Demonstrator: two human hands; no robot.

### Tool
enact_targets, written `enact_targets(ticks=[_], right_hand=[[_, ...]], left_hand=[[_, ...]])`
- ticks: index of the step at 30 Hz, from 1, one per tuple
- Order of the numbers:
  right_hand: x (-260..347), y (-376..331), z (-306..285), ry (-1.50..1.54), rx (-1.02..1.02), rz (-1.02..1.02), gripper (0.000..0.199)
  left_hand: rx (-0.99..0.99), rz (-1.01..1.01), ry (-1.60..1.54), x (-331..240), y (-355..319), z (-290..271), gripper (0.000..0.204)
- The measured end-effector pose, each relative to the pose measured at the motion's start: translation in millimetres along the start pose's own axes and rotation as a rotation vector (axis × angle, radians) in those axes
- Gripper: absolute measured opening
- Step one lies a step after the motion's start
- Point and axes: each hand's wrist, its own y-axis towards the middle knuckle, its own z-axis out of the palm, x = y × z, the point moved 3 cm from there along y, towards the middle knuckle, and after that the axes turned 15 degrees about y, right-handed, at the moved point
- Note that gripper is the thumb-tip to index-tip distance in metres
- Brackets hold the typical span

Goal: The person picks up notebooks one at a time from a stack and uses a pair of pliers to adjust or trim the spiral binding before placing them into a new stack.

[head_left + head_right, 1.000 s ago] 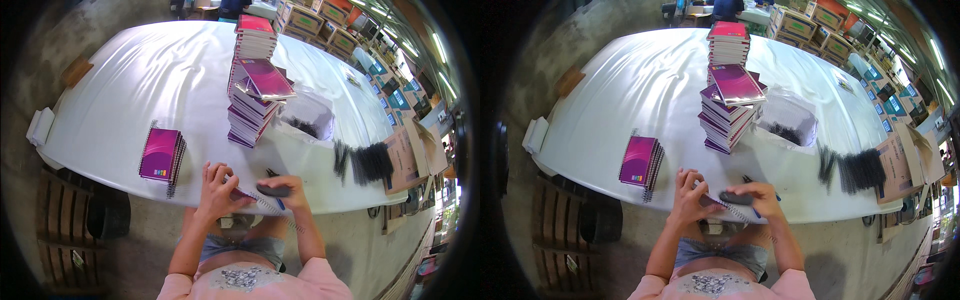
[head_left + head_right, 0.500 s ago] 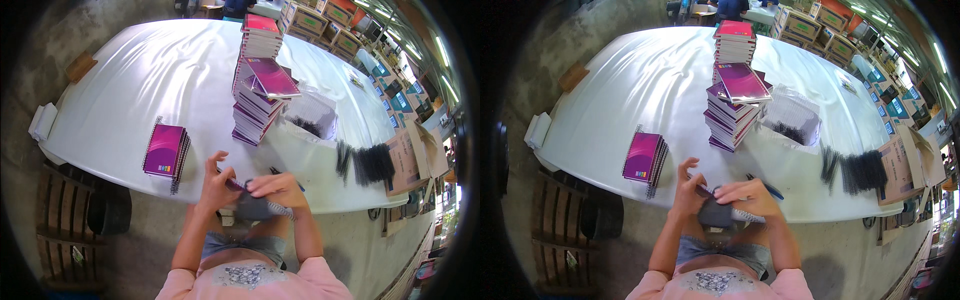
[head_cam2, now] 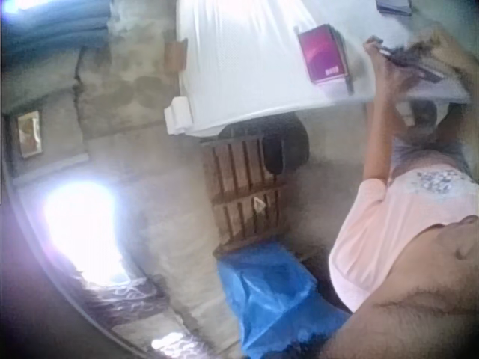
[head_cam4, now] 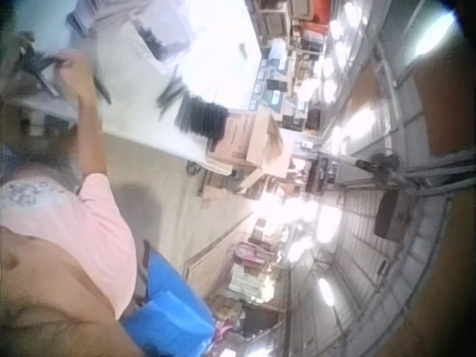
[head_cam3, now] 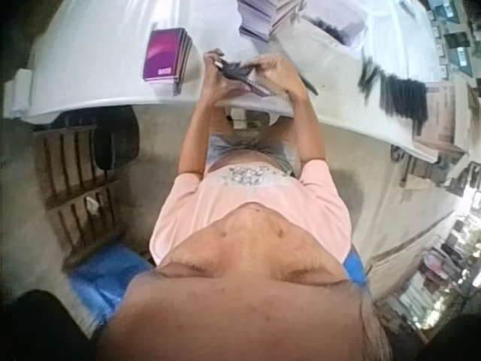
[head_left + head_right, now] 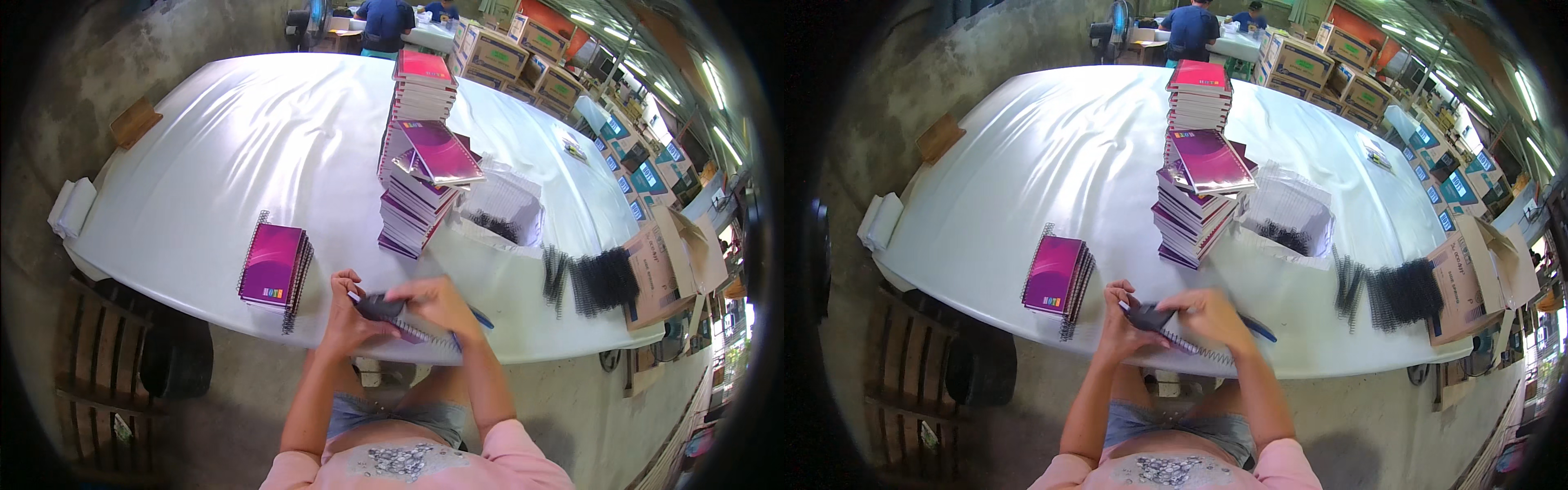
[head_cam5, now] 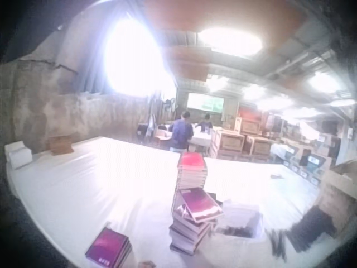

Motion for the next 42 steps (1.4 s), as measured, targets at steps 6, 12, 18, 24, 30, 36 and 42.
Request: enact_targets(ticks=[6,12,18,24,30,36,42], right_hand=[[-5.8,12.9,11.9,-0.07,-0.026,-0.087,0.036],[-12.4,-16.5,-41.6,-0.52,-0.482,-0.133,0.036],[-21.0,-95.5,-64.4,-0.889,-0.797,0.043,0.054],[-58.8,-114.0,1.9,-1.193,-0.691,0.207,0.056],[-18.2,-92.7,13.6,0.158,-0.678,-0.139,0.064],[50.3,-65.0,72.7,-0.682,-0.3,-0.302,0.056],[47.6,-60.8,74.6,-0.652,-0.325,-0.321,0.052]], left_hand=[[-0.027,0.184,0.167,-6.8,-3.7,-0.2,0.103],[-0.016,0.149,0.117,-11.4,-1.9,2.8,0.091],[-0.069,-0.173,-0.484,-10.4,-20.3,-6.1,0.045],[-0.456,-0.014,-0.217,-60.5,-26.1,-17.4,0.061],[-0.533,0.228,0.21,-82.3,-28.1,-29.3,0.066],[-0.559,0.304,0.282,-84.1,-35.5,-32.9,0.068],[-0.596,0.388,0.408,-89.2,-34.9,-40.3,0.064]])
